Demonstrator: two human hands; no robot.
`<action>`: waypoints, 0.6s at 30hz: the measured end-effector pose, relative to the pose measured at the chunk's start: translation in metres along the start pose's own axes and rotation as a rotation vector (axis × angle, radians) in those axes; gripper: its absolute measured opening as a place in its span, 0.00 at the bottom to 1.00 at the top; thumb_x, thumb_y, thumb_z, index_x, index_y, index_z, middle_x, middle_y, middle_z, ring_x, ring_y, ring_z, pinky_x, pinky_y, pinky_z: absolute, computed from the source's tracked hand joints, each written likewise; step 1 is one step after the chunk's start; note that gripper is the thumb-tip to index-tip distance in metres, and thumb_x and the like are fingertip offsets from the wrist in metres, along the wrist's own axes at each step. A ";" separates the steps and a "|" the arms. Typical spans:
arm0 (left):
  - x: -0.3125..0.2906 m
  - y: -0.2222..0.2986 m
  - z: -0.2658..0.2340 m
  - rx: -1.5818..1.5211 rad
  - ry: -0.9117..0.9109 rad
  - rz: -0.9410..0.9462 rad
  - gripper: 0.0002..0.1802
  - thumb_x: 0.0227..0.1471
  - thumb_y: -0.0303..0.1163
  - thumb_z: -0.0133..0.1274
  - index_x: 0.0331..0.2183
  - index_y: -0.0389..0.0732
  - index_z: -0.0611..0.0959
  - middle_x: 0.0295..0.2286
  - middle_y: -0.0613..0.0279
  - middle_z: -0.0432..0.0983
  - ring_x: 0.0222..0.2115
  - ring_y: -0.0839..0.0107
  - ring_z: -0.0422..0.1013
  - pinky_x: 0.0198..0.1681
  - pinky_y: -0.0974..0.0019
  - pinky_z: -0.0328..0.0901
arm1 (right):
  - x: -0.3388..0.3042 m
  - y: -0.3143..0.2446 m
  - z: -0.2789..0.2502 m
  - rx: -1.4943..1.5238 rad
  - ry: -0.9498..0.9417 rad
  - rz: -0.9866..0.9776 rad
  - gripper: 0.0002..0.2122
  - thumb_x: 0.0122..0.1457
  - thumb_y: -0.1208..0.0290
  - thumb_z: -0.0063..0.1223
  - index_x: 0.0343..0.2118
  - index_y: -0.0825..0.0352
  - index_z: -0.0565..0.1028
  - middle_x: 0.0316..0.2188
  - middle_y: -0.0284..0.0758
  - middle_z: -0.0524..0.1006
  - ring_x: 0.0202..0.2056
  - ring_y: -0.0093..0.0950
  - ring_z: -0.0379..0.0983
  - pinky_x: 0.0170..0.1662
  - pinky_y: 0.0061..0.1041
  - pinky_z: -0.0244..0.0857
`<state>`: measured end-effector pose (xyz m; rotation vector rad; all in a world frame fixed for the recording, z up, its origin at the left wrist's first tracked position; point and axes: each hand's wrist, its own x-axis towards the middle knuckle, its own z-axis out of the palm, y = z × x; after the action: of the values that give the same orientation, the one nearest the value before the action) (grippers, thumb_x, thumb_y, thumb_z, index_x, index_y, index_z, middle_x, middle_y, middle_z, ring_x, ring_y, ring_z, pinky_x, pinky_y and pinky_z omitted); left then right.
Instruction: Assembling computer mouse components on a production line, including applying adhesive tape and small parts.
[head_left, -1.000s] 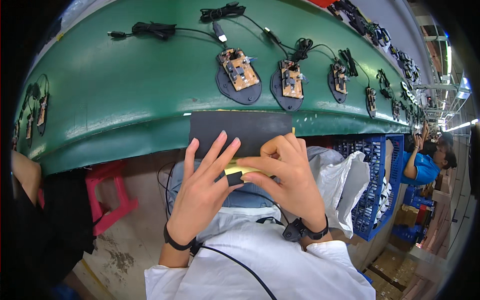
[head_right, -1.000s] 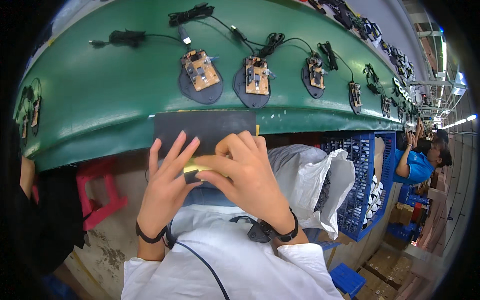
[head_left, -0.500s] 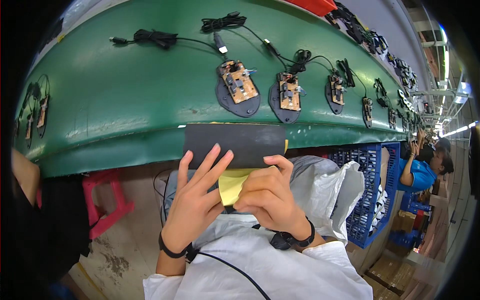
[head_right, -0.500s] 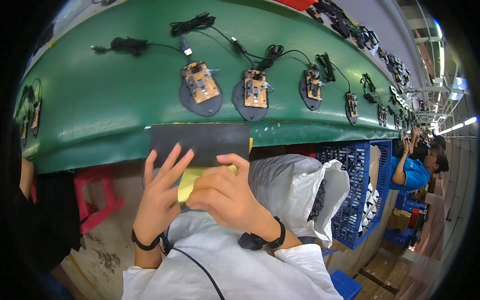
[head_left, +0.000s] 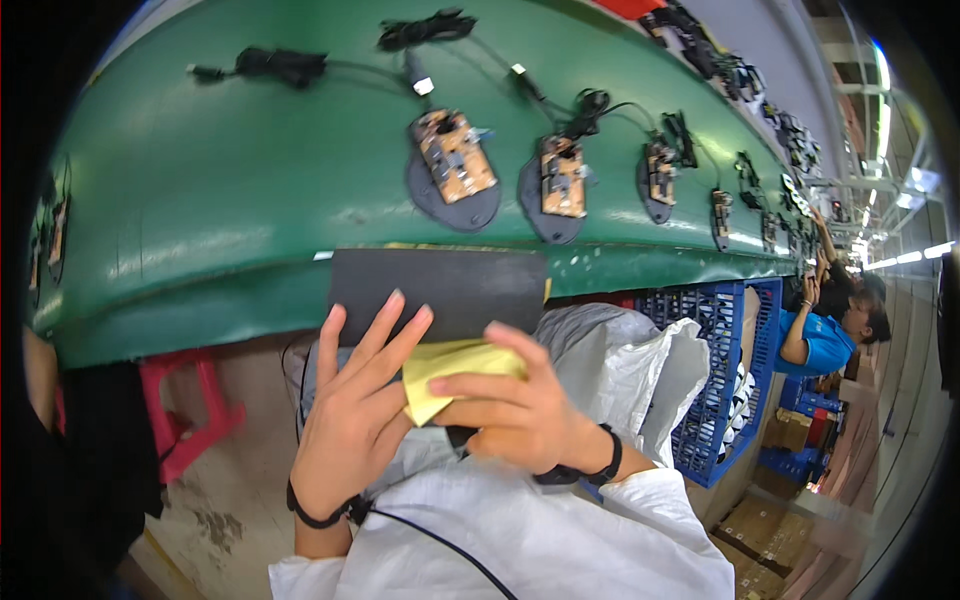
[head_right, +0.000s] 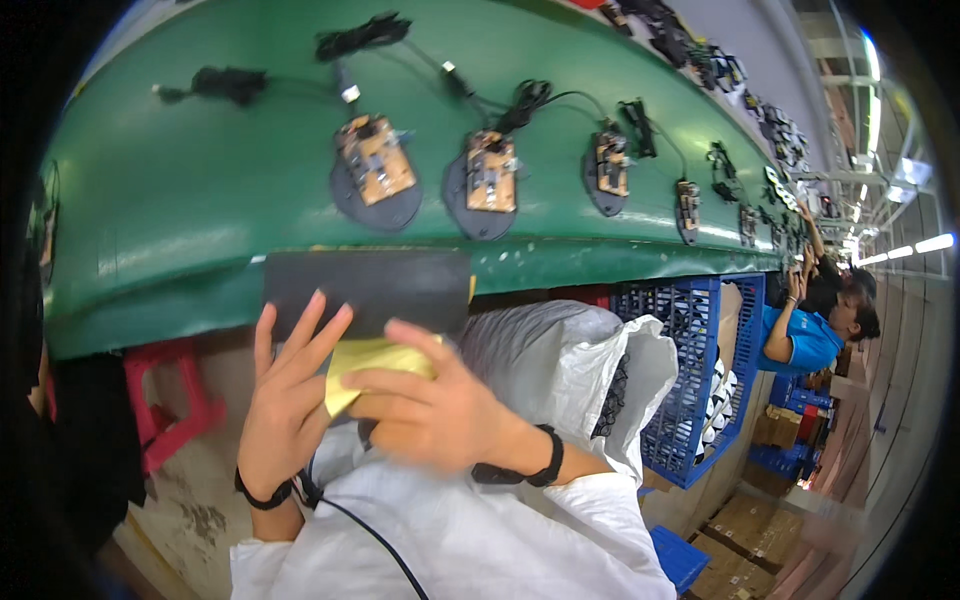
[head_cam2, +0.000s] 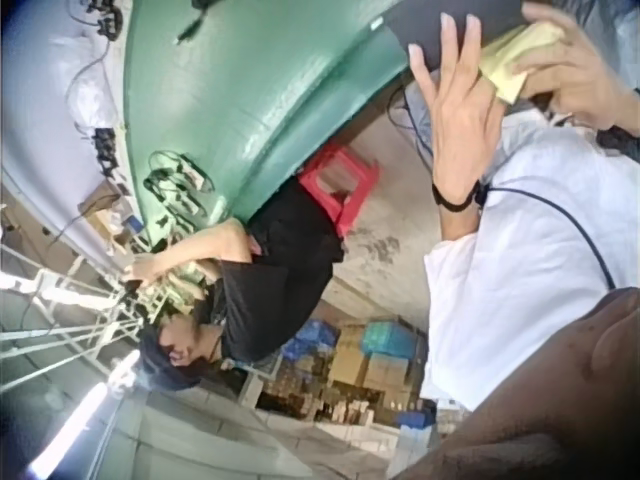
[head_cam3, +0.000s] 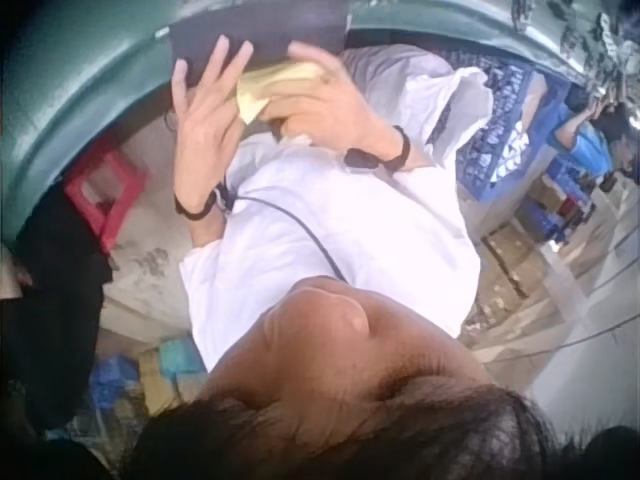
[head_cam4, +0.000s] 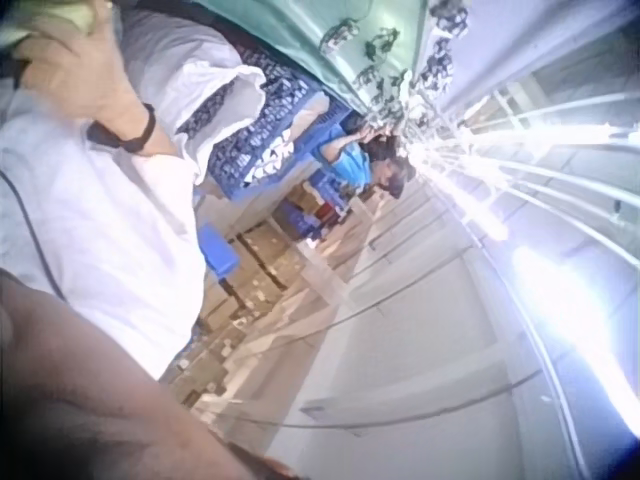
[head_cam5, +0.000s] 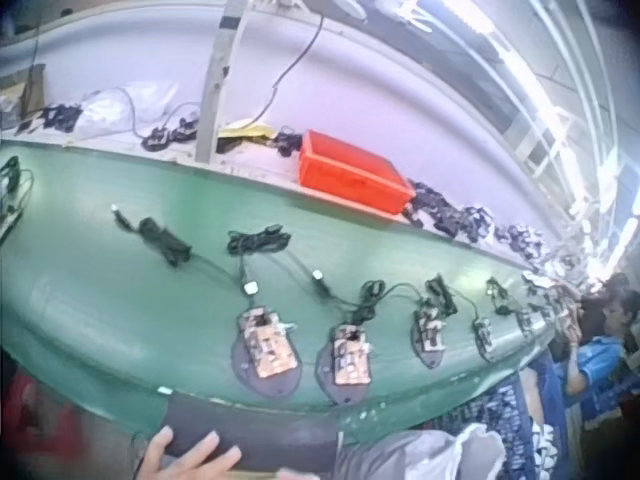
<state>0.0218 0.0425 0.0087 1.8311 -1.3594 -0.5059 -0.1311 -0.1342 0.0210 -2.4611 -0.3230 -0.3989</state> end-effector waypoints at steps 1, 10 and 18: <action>-0.001 0.002 0.001 -0.005 -0.013 -0.026 0.08 0.49 0.27 0.63 0.31 0.33 0.85 0.62 0.53 0.70 0.68 0.51 0.59 0.69 0.34 0.41 | 0.000 0.001 -0.009 -0.036 -0.041 0.007 0.08 0.50 0.71 0.61 0.19 0.57 0.72 0.40 0.26 0.82 0.58 0.28 0.76 0.69 0.62 0.52; 0.001 0.003 0.002 -0.012 -0.014 -0.051 0.15 0.45 0.27 0.65 0.36 0.29 0.86 0.60 0.50 0.72 0.68 0.50 0.58 0.71 0.38 0.38 | 0.011 0.049 -0.046 0.443 0.789 0.527 0.01 0.69 0.79 0.47 0.41 0.67 0.71 0.36 0.34 0.76 0.39 0.24 0.73 0.50 0.34 0.71; 0.002 0.001 0.004 0.024 -0.021 -0.038 0.19 0.45 0.27 0.64 0.40 0.28 0.84 0.59 0.51 0.74 0.68 0.49 0.58 0.71 0.37 0.38 | 0.023 0.129 -0.082 0.317 0.524 0.860 0.07 0.68 0.74 0.54 0.44 0.71 0.72 0.33 0.29 0.75 0.31 0.16 0.70 0.35 0.18 0.68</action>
<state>0.0191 0.0392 0.0071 1.8786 -1.3521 -0.5323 -0.0858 -0.2818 0.0228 -1.8624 0.7998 -0.5279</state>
